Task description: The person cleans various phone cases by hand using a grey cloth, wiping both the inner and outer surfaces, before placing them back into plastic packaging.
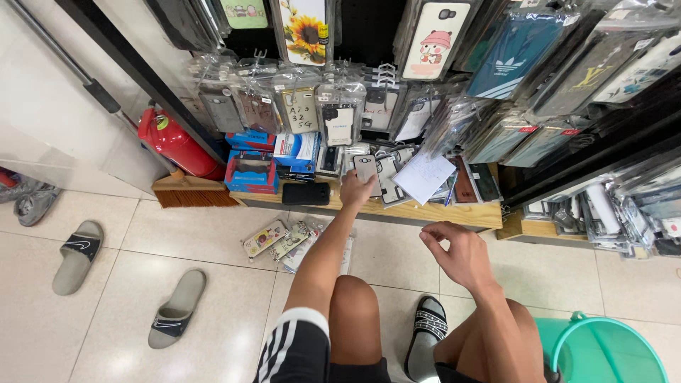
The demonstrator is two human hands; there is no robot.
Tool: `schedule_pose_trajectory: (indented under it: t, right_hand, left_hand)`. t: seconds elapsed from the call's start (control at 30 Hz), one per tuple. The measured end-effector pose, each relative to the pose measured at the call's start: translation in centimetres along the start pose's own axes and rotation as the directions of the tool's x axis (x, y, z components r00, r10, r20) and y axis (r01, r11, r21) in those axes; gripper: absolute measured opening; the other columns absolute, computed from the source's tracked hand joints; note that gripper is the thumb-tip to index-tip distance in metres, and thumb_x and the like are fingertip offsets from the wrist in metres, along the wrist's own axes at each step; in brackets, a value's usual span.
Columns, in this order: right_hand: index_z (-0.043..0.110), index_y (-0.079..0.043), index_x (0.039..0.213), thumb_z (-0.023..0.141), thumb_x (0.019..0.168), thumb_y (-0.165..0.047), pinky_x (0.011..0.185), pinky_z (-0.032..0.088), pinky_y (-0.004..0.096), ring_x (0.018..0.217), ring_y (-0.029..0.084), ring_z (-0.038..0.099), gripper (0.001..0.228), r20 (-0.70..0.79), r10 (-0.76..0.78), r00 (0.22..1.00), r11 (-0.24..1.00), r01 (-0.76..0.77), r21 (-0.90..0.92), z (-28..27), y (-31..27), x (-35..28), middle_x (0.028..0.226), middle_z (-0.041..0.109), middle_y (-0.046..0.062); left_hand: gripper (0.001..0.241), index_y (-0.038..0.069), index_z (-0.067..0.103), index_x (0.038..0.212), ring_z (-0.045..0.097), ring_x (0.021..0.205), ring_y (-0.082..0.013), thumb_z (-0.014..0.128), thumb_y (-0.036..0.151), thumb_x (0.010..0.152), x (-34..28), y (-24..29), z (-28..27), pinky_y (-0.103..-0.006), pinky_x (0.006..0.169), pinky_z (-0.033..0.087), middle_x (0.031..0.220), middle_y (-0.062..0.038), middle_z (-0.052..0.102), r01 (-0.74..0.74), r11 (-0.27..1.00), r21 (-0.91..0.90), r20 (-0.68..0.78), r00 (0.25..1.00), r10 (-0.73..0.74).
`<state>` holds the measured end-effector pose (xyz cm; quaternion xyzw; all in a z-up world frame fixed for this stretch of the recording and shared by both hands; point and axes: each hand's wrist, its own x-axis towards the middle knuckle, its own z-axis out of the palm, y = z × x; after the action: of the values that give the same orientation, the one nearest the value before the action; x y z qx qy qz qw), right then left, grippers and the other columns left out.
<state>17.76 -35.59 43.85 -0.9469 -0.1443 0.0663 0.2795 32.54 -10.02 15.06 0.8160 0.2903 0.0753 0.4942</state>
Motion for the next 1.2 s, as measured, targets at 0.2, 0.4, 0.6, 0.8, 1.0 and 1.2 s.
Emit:
schedule_pose_trajectory:
  t: [0.2, 0.4, 0.6, 0.8, 1.0, 1.2]
  right_hand:
    - [0.081, -0.027, 0.103, 0.071, 0.095, -0.04, 0.086, 0.062, 0.043, 0.095, 0.021, 0.08, 0.018, -0.007, 0.008, 1.0, 0.998, -0.007, 0.06, 0.2, 0.1, 0.6, 0.089, 0.083, -0.001]
    - [0.081, -0.027, 0.102, 0.069, 0.096, -0.038, 0.085, 0.063, 0.04, 0.091, 0.018, 0.08, 0.017, 0.04, -0.007, 0.999, 0.997, 0.004, 0.074, 0.0, 0.7, 0.5, 0.086, 0.082, -0.003]
    - [0.081, -0.026, 0.101, 0.072, 0.095, -0.035, 0.086, 0.062, 0.039, 0.09, 0.019, 0.08, 0.014, 0.011, -0.041, 0.999, 0.992, 0.039, 0.121, 0.0, 1.3, 1.0, 0.084, 0.081, -0.002]
    - [0.082, -0.022, 0.101, 0.072, 0.096, -0.03, 0.087, 0.061, 0.04, 0.088, 0.023, 0.08, 0.014, -0.012, -0.075, 0.997, 0.979, 0.076, 0.188, -0.6, 0.5, 1.7, 0.084, 0.081, 0.002]
    - [0.08, -0.023, 0.105, 0.072, 0.096, -0.031, 0.089, 0.061, 0.042, 0.094, 0.024, 0.079, 0.015, -0.03, -0.058, 0.998, 0.978, 0.063, 0.199, 0.5, 1.4, 1.7, 0.095, 0.082, 0.001]
    - [0.048, -0.008, 0.157, 0.053, 0.104, -0.052, 0.11, 0.051, 0.052, 0.127, 0.033, 0.068, 0.069, 0.107, 0.224, 0.969, 0.9, -0.247, 0.359, 3.3, 3.8, 4.0, 0.144, 0.066, 0.015]
  left_hand:
    - [0.127, 0.007, 0.019, 0.163, 0.057, 0.136, -0.048, 0.076, 0.079, 0.075, 3.1, 1.9, 4.5, -0.0568, 0.106, 0.055, 0.161, -0.029, 0.031, 0.215, 0.879, 0.425, 0.25, 0.906, -0.342]
    - [0.113, 0.008, 0.01, 0.165, 0.063, 0.128, -0.047, 0.086, 0.024, 0.084, 1.8, 0.8, 6.4, -0.0512, 0.104, 0.059, 0.163, -0.031, 0.019, 0.323, 0.858, 0.399, 0.114, 0.911, -0.396]
    - [0.035, 0.017, 0.066, 0.112, 0.076, 0.109, -0.0383, 0.069, 0.043, 0.088, 4.8, -3.6, 9.3, -0.054, 0.09, 0.062, 0.106, -0.013, 0.077, 0.176, 0.938, 0.298, 0.064, 0.977, -0.203]
    - [0.042, 0.012, 0.071, 0.111, 0.071, 0.116, -0.042, 0.062, 0.049, 0.095, 1.1, 3.3, 1.1, -0.0552, 0.099, 0.059, 0.109, -0.02, 0.077, 0.135, 0.989, 0.063, 0.071, 0.988, -0.14]
    - [0.07, -0.008, 0.027, 0.16, 0.041, 0.145, -0.0527, 0.061, 0.013, 0.103, -6.6, 10.2, -6.7, -0.0628, 0.11, 0.054, 0.157, -0.035, 0.036, 0.327, 0.848, -0.417, 0.383, 0.909, -0.162]
    - [0.06, 0.003, 0.05, 0.148, 0.065, 0.123, -0.0437, 0.075, 0.015, 0.095, -15.8, 13.4, -8.6, -0.0503, 0.089, 0.066, 0.14, -0.031, 0.056, 0.34, 0.828, -0.446, 0.494, 0.865, -0.09]
